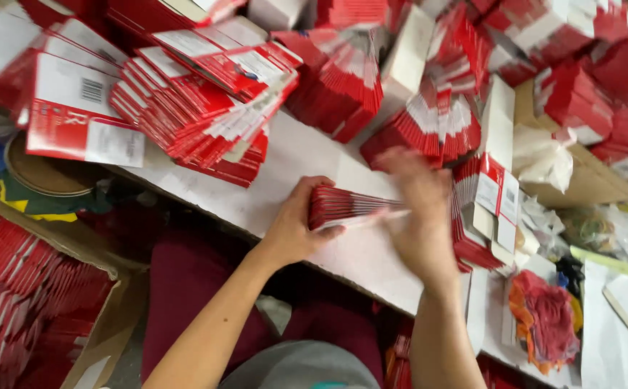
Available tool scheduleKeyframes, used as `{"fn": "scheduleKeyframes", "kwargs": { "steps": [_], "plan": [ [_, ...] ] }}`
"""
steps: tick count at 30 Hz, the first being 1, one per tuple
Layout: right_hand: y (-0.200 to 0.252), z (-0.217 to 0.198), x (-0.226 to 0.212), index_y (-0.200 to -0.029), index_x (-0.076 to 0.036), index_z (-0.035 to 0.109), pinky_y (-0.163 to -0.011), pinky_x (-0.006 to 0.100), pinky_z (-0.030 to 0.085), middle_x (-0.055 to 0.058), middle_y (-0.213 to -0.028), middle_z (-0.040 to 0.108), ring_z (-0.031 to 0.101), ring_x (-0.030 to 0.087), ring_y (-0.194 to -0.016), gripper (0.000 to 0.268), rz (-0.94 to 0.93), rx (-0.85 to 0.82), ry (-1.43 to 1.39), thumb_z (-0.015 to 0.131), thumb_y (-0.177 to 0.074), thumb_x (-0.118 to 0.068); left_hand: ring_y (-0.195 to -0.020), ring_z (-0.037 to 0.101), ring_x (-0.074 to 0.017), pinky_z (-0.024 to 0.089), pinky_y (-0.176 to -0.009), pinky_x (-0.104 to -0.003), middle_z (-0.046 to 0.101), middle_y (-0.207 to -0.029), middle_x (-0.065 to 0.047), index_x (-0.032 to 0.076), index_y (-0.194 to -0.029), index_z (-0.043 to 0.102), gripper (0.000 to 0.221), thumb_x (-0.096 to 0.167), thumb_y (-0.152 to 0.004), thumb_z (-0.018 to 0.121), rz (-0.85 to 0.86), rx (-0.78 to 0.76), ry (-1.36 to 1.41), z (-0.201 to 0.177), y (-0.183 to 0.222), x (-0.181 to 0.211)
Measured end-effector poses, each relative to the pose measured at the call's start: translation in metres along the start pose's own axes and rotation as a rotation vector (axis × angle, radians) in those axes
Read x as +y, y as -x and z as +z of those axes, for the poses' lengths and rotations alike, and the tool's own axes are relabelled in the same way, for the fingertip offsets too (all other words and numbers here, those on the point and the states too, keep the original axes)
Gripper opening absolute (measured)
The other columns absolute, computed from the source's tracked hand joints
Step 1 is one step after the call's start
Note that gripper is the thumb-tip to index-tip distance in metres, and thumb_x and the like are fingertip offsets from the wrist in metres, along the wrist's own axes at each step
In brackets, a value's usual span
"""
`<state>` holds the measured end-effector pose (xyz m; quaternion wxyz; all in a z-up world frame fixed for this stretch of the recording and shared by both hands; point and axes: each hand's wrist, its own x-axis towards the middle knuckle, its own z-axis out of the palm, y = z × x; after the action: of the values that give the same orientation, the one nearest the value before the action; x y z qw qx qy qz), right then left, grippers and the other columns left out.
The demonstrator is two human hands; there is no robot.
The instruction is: The person bundles red and white cardboard boxes by hand, wrapping them with white paper strips and placing them into a large cardboard bin. They repeat this process, gathering stacks of boxes from the table and the bin to form and secure additional bundles.
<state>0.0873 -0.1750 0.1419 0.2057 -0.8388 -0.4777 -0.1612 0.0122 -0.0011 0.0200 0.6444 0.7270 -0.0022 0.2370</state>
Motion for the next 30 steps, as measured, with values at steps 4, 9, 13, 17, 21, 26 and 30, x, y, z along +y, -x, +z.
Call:
{"fn": "scheduleKeyframes", "kwargs": {
  "steps": [4,9,13,17,21,26,30],
  "plan": [
    [0.035,0.051,0.078,-0.125,-0.004,0.066,-0.112,0.036,0.042,0.009,-0.124,0.067,0.059,0.021,-0.121,0.031,0.352,0.407,-0.546,0.049,-0.111,-0.027,-0.107,0.065,-0.0292,0.054,-0.094,-0.040,0.061,-0.117,-0.015,0.005,-0.129,0.048,0.076,0.023,-0.070,0.092,0.126,0.028,0.007,-0.001,-0.005,0.004],
    [0.061,0.084,0.070,-0.106,-0.003,0.063,-0.083,0.031,0.042,0.009,-0.106,0.063,0.059,0.018,-0.098,0.017,0.530,0.770,-1.222,0.057,-0.106,-0.019,-0.101,0.063,-0.0314,0.052,-0.092,-0.041,0.061,-0.110,-0.014,0.007,-0.121,0.053,0.061,0.019,-0.073,0.090,0.321,0.128,-0.061,0.007,-0.014,0.012],
    [0.091,0.117,0.123,-0.094,0.002,0.060,-0.079,0.030,0.039,0.004,-0.085,0.050,0.043,0.015,-0.085,0.035,0.632,0.495,-1.295,0.058,-0.119,-0.022,-0.097,0.068,-0.0304,0.056,-0.086,-0.040,0.068,-0.106,-0.012,0.009,-0.117,0.058,0.055,0.024,-0.076,0.091,0.133,0.093,-0.068,0.004,-0.008,-0.002],
    [0.058,0.063,0.048,-0.114,-0.008,0.063,-0.092,0.030,0.047,0.001,-0.113,0.061,0.056,0.015,-0.103,0.013,0.326,0.614,-0.612,0.067,-0.102,-0.011,-0.101,0.072,-0.0306,0.058,-0.085,-0.041,0.073,-0.107,-0.011,0.010,-0.115,0.059,0.052,0.025,-0.076,0.090,0.022,0.035,-0.069,-0.002,-0.014,0.003],
    [0.052,0.058,0.004,-0.117,-0.012,0.071,-0.095,0.038,0.045,0.004,-0.112,0.065,0.057,0.023,-0.108,0.033,-0.118,0.497,-0.001,0.082,-0.086,-0.007,-0.097,0.072,-0.0323,0.057,-0.081,-0.042,0.073,-0.104,-0.010,0.009,-0.111,0.057,0.052,0.024,-0.074,0.089,-0.055,0.010,-0.114,-0.001,-0.011,0.011],
    [0.046,0.069,-0.019,-0.126,-0.017,0.072,-0.096,0.040,0.044,0.001,-0.112,0.065,0.057,0.022,-0.105,0.047,-0.153,0.416,0.073,0.089,-0.083,-0.012,-0.093,0.072,-0.0295,0.057,-0.078,-0.039,0.073,-0.100,-0.009,0.009,-0.108,0.056,0.048,0.023,-0.075,0.088,-0.110,0.021,-0.118,-0.004,-0.013,0.016],
    [0.048,0.072,-0.021,-0.124,-0.018,0.073,-0.097,0.040,0.044,0.001,-0.113,0.063,0.057,0.023,-0.106,0.045,-0.147,0.415,0.086,0.089,-0.083,-0.012,-0.090,0.072,-0.0272,0.057,-0.077,-0.038,0.072,-0.097,-0.008,0.009,-0.106,0.055,0.046,0.019,-0.074,0.087,-0.121,0.008,-0.093,-0.005,-0.008,0.016]
  ]
}}
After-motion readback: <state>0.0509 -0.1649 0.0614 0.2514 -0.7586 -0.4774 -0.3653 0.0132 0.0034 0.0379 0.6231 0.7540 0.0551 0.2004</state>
